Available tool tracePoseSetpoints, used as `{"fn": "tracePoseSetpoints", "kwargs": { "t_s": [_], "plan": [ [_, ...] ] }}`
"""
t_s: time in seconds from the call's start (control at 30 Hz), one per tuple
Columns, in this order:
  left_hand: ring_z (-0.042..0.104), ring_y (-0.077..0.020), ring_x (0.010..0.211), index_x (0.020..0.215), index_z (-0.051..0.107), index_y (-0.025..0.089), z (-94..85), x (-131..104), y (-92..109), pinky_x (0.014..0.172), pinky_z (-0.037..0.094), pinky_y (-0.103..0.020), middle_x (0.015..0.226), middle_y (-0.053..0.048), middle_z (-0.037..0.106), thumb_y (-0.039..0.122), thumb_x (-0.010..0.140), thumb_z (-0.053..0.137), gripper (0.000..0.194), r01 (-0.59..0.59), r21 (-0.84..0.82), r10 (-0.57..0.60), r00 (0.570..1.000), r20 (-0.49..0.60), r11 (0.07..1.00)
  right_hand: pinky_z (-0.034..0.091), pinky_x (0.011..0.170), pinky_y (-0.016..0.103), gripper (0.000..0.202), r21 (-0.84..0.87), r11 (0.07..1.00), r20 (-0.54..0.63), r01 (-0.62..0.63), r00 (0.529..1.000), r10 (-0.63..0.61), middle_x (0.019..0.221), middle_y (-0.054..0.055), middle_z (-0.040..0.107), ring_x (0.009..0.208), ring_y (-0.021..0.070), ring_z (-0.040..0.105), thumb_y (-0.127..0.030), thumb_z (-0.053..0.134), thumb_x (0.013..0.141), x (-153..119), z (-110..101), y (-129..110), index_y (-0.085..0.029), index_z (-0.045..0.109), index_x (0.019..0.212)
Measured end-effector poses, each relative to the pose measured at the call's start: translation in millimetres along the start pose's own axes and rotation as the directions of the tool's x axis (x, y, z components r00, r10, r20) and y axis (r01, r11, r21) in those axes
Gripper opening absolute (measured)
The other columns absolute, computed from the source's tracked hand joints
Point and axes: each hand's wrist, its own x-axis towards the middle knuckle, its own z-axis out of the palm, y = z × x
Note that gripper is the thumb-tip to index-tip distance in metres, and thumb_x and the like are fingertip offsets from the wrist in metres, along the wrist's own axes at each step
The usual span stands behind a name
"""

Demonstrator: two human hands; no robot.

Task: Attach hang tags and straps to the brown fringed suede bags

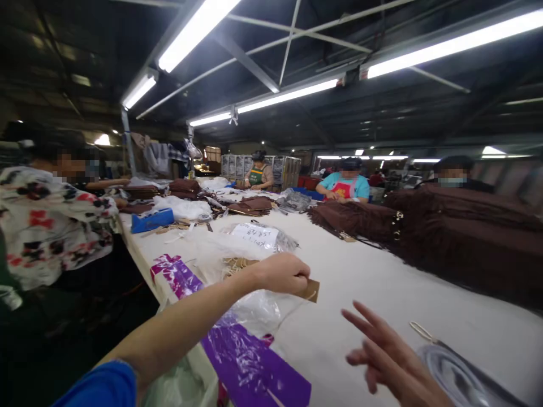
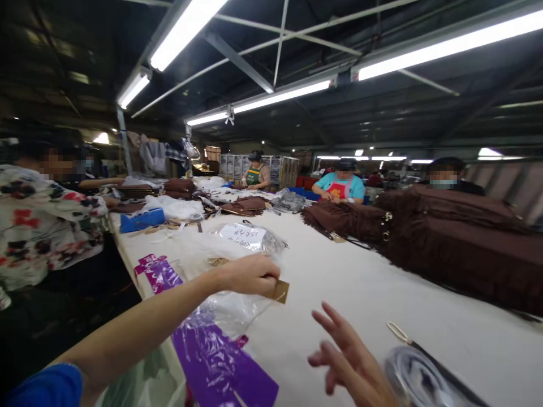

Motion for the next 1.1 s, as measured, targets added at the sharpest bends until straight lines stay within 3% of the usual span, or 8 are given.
{"fn": "tracePoseSetpoints", "kwargs": {
  "t_s": [0.23,0.33,0.4,0.47,0.57,0.8,0.93,1.1],
  "plan": [
    [0.048,-0.0139,0.07,0.074,0.057,0.016,40.0,17.8,30.5,0.064,0.035,-0.025,0.072,0.0,0.057,0.023,0.083,0.046,0.015,-0.029,-0.4,0.051,0.998,0.042,0.916,0.049,0.051,0.022,0.051,0.381,0.906,0.137,-0.185,0.98,0.142,0.072,0.005,0.065,0.062,0.0145,0.06,-0.061,0.081,0.064,25.5,39.6,-6.1,-0.015,0.07,0.083],
    [0.052,-0.0164,0.09,0.099,0.056,0.018,77.6,19.0,25.4,0.076,0.04,-0.028,0.096,-0.004,0.059,0.043,0.094,0.031,0.036,0.129,-0.89,-0.157,0.985,0.066,0.437,0.049,0.051,0.021,0.052,0.511,0.842,0.051,-0.172,0.984,0.171,0.07,0.003,0.065,0.059,0.0123,0.058,-0.058,0.087,0.055,25.1,31.4,0.6,-0.015,0.07,0.079],
    [0.055,-0.018,0.093,0.105,0.055,0.019,106.1,18.9,25.3,0.076,0.042,-0.031,0.1,-0.006,0.058,0.062,0.093,0.019,0.057,0.225,-0.974,-0.069,0.973,0.222,0.035,0.049,0.05,0.02,0.052,0.588,0.797,0.0,-0.141,0.985,0.174,0.07,0.002,0.065,0.059,0.0119,0.058,-0.054,0.09,0.053,24.5,25.1,3.9,-0.016,0.071,0.083],
    [0.058,-0.0173,0.079,0.102,0.056,0.019,129.3,17.2,28.1,0.068,0.043,-0.03,0.094,-0.006,0.059,0.075,0.083,0.035,0.063,0.341,-0.931,0.107,0.938,0.328,-0.133,0.048,0.048,0.019,0.052,0.636,0.764,-0.03,-0.111,0.985,0.169,0.07,0.001,0.065,0.058,0.0115,0.058,-0.052,0.091,0.053,24.4,17.5,7.7,-0.016,0.071,0.085],
    [0.05,-0.009,0.051,0.089,0.06,0.014,145.0,11.6,32.6,0.052,0.035,-0.023,0.071,-0.001,0.058,0.056,0.069,0.07,0.047,0.405,-0.912,0.071,0.913,0.401,-0.058,0.047,0.045,0.018,0.05,0.65,0.752,-0.054,-0.107,0.981,0.187,0.071,0.001,0.065,0.058,0.0113,0.057,-0.048,0.092,0.053,25.0,2.8,15.4,-0.015,0.07,0.085],
    [0.042,-0.0062,0.039,0.083,0.061,0.012,143.9,3.7,23.1,0.043,0.027,-0.019,0.056,0.0,0.06,0.039,0.068,0.062,0.031,0.414,-0.902,-0.152,0.906,0.395,0.122,0.038,0.042,0.015,0.052,0.622,0.773,-0.104,-0.128,0.964,0.243,0.08,0.001,0.069,0.054,0.0077,0.051,-0.049,0.09,0.055,31.6,-21.0,40.3,-0.019,0.065,0.088],
    [0.045,-0.0087,0.039,0.08,0.055,0.016,149.6,-1.8,20.8,0.043,0.033,-0.019,0.053,0.004,0.058,0.026,0.073,0.055,0.012,0.457,-0.838,-0.248,0.885,0.394,0.298,0.046,0.052,0.027,0.054,0.114,0.968,-0.099,-0.224,0.967,0.236,0.103,0.011,0.069,0.071,0.0197,0.061,-0.061,0.069,0.072,35.8,-29.4,61.6,-0.017,0.063,0.103],
    [0.062,-0.0163,0.066,0.076,0.065,0.019,139.4,-8.7,40.8,0.064,0.045,-0.024,0.064,0.0,0.064,0.029,0.083,0.059,0.013,0.304,-0.499,-0.271,0.953,0.139,0.812,0.044,0.094,0.056,0.059,-0.759,0.641,-0.275,0.114,0.836,-0.474,0.139,0.019,0.047,0.123,0.0407,0.047,-0.051,0.046,0.084,35.3,-19.1,68.2,-0.012,0.052,0.129]
  ]
}}
